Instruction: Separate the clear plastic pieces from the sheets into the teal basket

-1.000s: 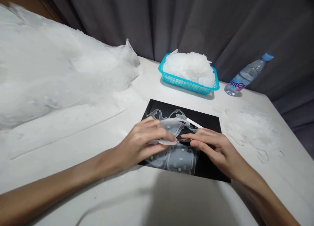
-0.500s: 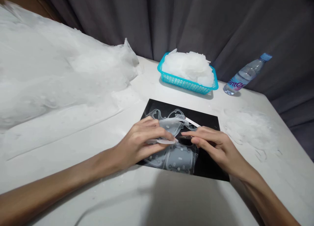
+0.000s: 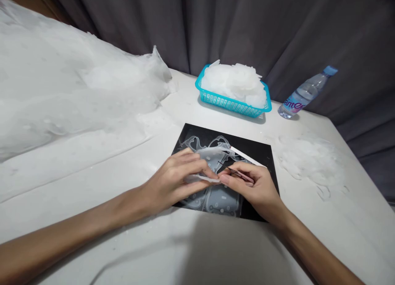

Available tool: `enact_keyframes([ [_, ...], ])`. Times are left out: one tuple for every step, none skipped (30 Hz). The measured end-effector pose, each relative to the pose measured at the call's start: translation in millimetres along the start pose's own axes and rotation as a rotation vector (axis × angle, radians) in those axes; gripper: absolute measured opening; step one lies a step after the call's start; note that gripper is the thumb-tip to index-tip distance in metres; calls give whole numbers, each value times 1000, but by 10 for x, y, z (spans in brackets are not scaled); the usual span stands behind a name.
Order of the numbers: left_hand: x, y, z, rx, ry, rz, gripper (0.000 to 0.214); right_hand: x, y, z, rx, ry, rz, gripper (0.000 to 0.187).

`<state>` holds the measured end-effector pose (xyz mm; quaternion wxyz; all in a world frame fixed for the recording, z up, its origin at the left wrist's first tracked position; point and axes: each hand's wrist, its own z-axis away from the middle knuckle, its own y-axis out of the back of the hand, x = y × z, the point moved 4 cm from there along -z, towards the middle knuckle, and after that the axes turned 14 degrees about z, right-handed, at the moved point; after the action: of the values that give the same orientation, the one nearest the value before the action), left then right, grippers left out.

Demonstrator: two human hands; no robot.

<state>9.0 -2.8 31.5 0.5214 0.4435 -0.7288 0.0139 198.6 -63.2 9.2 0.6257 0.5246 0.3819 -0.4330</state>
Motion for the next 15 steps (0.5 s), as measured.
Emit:
enact_keyframes([
  [-6,-7,0,-12,-3,-2,6,-5,-4,3,3,6,13,23],
  [-11,-12,0,-22,-4,-4,6,-10,-9,4,2,13,33,23],
  [-13,-17,0,-29,-6,-7,5,-17,-16,2,-4,21,56,23],
  [-15,-23,0,-35,-7,-9,5,-27,-20,-5,-9,30,77,24],
  [-16,-30,2,-43,-6,-9,5,-38,-17,-16,-6,39,90,26],
  [-17,-38,5,-53,-2,-7,6,-51,-2,-30,6,45,97,30],
  [-19,-46,9,-63,4,-1,8,-63,29,-48,32,46,103,32],
  [-21,-54,14,-75,10,9,10,-72,78,-67,69,47,115,34],
  [-23,-59,18,-83,16,20,12,-76,145,-85,117,44,138,34],
  [-25,-61,21,-85,21,30,13,-72,230,-102,174,41,172,33],
  [-25,-58,20,-82,25,37,13,-62,329,-116,236,42,221,31],
  [-24,-52,17,-74,26,40,13,-43,438,-128,304,47,282,30],
  [-21,-45,11,-66,25,39,13,-15,553,-138,374,52,352,29],
  [-16,-36,3,-56,20,38,13,23,667,-149,441,54,434,29],
  [-10,-27,-5,-48,17,37,14,72,775,-163,496,40,530,30],
])
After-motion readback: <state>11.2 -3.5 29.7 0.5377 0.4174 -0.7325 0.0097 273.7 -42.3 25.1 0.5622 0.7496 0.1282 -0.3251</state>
